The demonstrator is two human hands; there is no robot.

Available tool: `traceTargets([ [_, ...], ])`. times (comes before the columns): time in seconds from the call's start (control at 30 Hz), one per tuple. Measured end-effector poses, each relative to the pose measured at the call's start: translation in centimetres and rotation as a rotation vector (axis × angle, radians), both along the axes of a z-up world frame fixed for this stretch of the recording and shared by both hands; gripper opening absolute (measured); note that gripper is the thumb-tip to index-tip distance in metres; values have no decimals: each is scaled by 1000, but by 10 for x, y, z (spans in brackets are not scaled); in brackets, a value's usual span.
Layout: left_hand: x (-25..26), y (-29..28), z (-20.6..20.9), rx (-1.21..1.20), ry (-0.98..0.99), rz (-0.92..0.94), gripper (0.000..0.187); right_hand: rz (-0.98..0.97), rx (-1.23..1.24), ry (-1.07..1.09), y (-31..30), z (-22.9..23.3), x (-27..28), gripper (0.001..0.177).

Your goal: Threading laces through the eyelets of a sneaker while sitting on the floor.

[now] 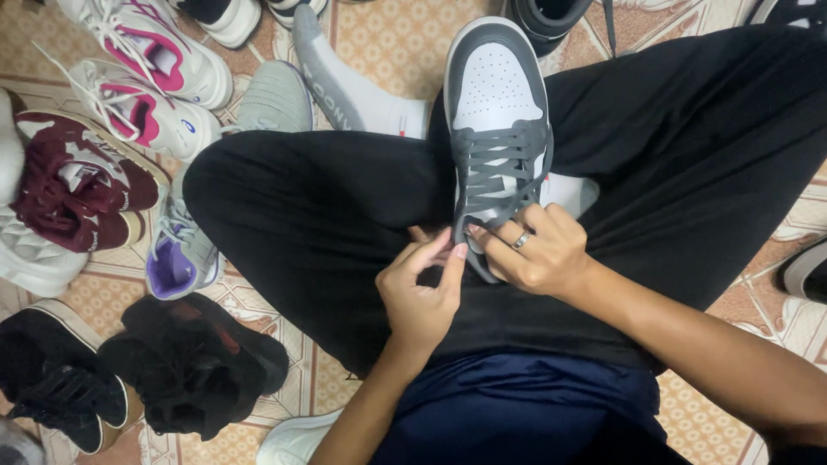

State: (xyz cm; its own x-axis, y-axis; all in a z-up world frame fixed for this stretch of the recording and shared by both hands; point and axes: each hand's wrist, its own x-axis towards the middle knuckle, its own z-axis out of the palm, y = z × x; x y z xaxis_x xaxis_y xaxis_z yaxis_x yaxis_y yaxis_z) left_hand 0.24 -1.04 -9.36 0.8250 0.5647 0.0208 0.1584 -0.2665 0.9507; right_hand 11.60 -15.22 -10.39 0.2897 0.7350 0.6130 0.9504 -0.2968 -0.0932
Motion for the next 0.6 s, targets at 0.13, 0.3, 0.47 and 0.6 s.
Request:
traceTargets([
  [0.13, -3, -8, -4, 20, -33, 82, 26, 3, 2, -13, 3, 5, -4, 25],
  [0.3, -5, -10, -11, 21, -62, 91, 25, 39, -22, -27, 6, 4, -6, 22],
  [0.47, -3, -13, -11, 56, -90, 136, 23, 26, -6, -39, 8, 2, -5, 27],
  [0.6, -4, -13, -10, 100, -93, 133, 23, 31, -1, -37, 10, 12, -5, 25],
])
